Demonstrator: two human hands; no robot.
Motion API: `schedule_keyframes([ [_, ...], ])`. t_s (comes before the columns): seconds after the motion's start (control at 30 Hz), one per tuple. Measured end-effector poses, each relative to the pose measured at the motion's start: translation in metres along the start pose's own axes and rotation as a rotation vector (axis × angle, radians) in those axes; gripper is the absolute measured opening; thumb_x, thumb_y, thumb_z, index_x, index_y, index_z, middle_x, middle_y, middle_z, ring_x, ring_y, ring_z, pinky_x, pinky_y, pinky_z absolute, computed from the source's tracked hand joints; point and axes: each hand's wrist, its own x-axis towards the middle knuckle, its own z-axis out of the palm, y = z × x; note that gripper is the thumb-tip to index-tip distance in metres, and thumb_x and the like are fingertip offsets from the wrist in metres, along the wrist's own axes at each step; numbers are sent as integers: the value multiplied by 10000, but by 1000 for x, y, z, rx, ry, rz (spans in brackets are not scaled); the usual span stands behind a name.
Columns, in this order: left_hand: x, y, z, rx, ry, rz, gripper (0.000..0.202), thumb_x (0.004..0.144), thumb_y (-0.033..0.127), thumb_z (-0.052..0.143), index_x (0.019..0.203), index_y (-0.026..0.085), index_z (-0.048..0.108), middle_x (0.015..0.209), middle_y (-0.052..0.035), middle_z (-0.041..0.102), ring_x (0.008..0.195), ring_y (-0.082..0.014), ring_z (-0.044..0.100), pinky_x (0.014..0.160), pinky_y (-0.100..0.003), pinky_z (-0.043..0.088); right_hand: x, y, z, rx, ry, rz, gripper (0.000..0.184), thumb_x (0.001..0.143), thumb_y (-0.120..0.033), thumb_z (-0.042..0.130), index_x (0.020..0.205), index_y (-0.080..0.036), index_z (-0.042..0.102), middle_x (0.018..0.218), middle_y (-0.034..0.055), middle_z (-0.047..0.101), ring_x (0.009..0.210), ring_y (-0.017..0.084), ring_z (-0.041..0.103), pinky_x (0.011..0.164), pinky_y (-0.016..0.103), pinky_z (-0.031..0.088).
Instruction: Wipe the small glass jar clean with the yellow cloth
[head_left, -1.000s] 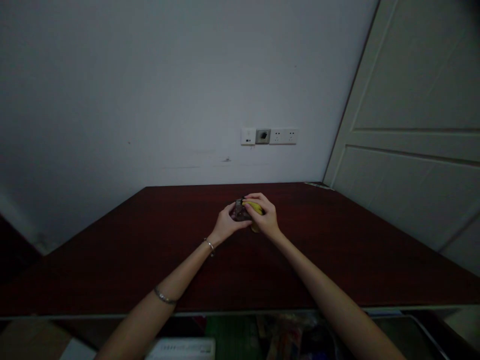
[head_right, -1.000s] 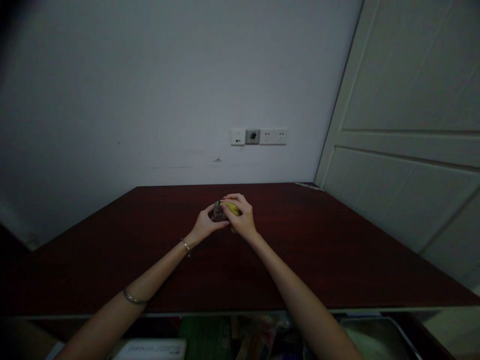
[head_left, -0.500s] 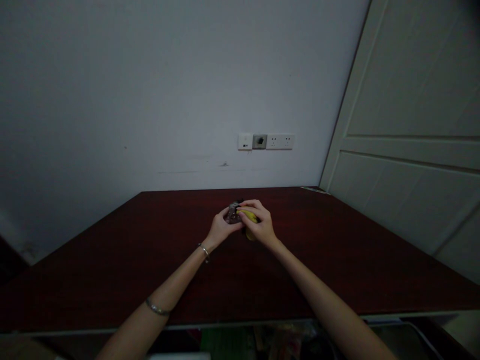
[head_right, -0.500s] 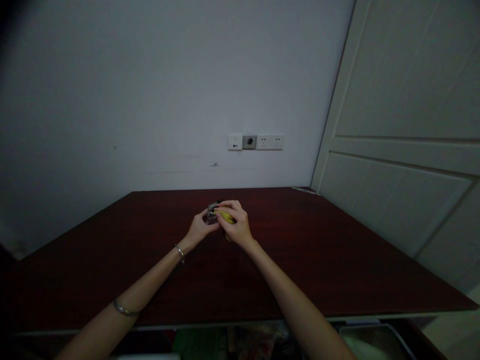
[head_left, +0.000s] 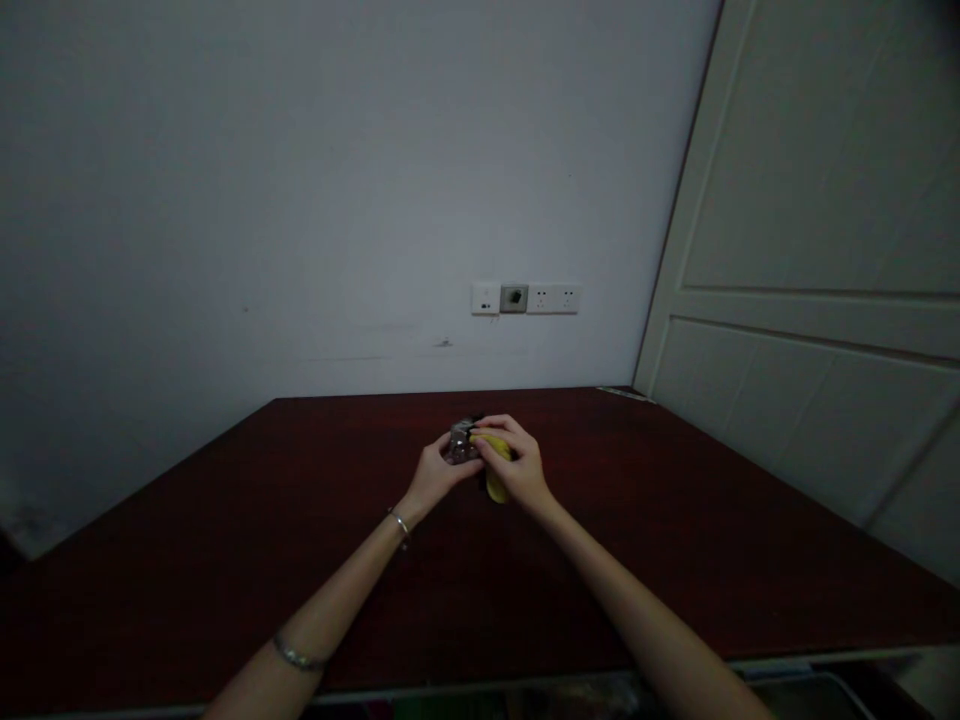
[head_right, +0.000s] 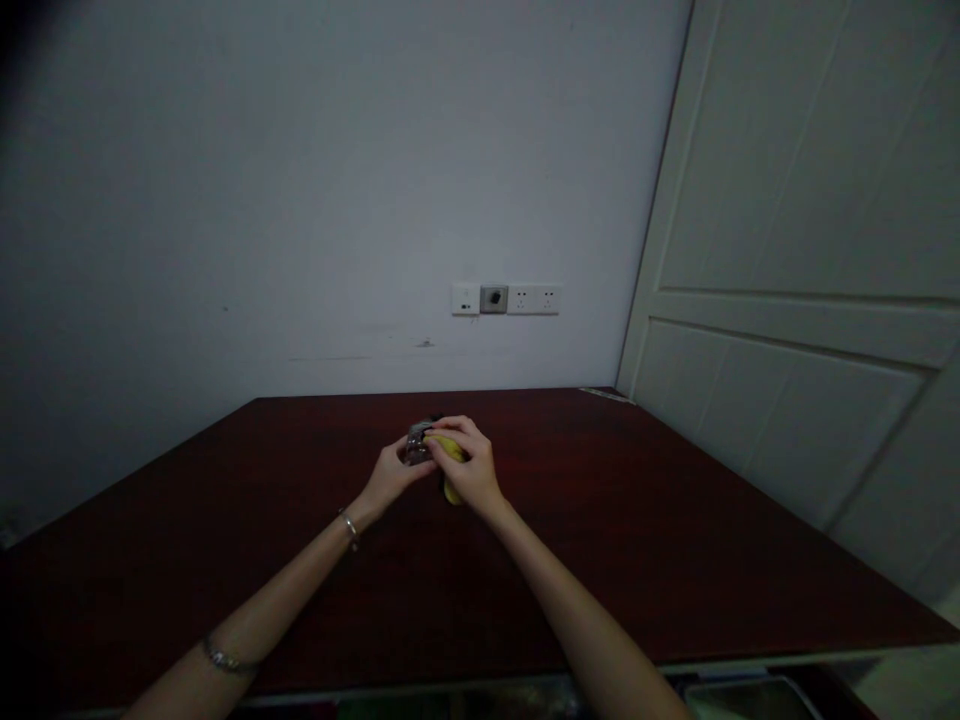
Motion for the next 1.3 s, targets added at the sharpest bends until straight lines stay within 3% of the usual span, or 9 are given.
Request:
schedule_keyframes([
  [0.13, -2, 3, 2, -3, -42, -3, 603, 483, 265, 802, 1028, 112, 592, 990, -82, 679, 892, -213, 637, 842, -349, 490, 4, 3, -2, 49, 75, 89, 136, 795, -268, 592, 838, -229, 714, 910, 61, 642, 873, 194, 606, 808, 360, 487],
  [0.37, 2, -4, -3, 0, 21, 6, 510, 548, 327, 773, 980, 99, 623, 952, -88, 685, 850, -203, 638, 816, -329, 485, -1, -6, -2, 56, -25, -25, 124, 766, -225, 627, 845, -245, 720, 906, 61, 632, 864, 193, 605, 791, 358, 494],
  [0.6, -2, 3, -1, 49, -50, 9, 481, 539, 280, 776, 964, 114, 625, 943, -82, 690, 845, -213, 636, 791, -330, 493, 2, 0, -4, 10, 50, 27, 143, 785, -233, 604, 879, -247, 711, 913, 60, 629, 864, 194, 603, 788, 359, 495],
  [0.73, -1, 0, -1, 90, -60, 27, 464, 548, 263, 765, 964, 114, 624, 928, -77, 690, 828, -207, 634, 756, -311, 498, 0, 1, -5, -27, 10, -30, 149, 778, -221, 605, 879, -246, 712, 923, 65, 620, 859, 192, 592, 780, 360, 496],
  [0.9, 3, -5, -5, 176, -22, 17, 423, 579, 245, 723, 958, 89, 620, 862, -63, 682, 778, -184, 619, 715, -278, 486, -4, 0, -4, -82, -99, -137, 157, 763, -201, 617, 882, -253, 706, 920, 57, 621, 907, 199, 565, 815, 379, 478],
  [1.17, 0, -6, -6, 423, -40, 124, 534, 561, 292, 750, 1048, 128, 602, 956, -69, 658, 839, -198, 600, 755, -290, 476, 0, 3, -3, -145, -17, -84, 163, 792, -226, 586, 907, -243, 700, 928, 66, 610, 878, 198, 562, 787, 371, 482],
  [1.3, -1, -12, -8, 563, -1, 149, 474, 560, 242, 726, 1006, 132, 609, 922, -61, 640, 798, -188, 593, 724, -283, 472, -2, 2, -3, -194, -140, -185, 180, 779, -207, 593, 923, -256, 688, 942, 66, 610, 915, 208, 547, 796, 388, 480],
])
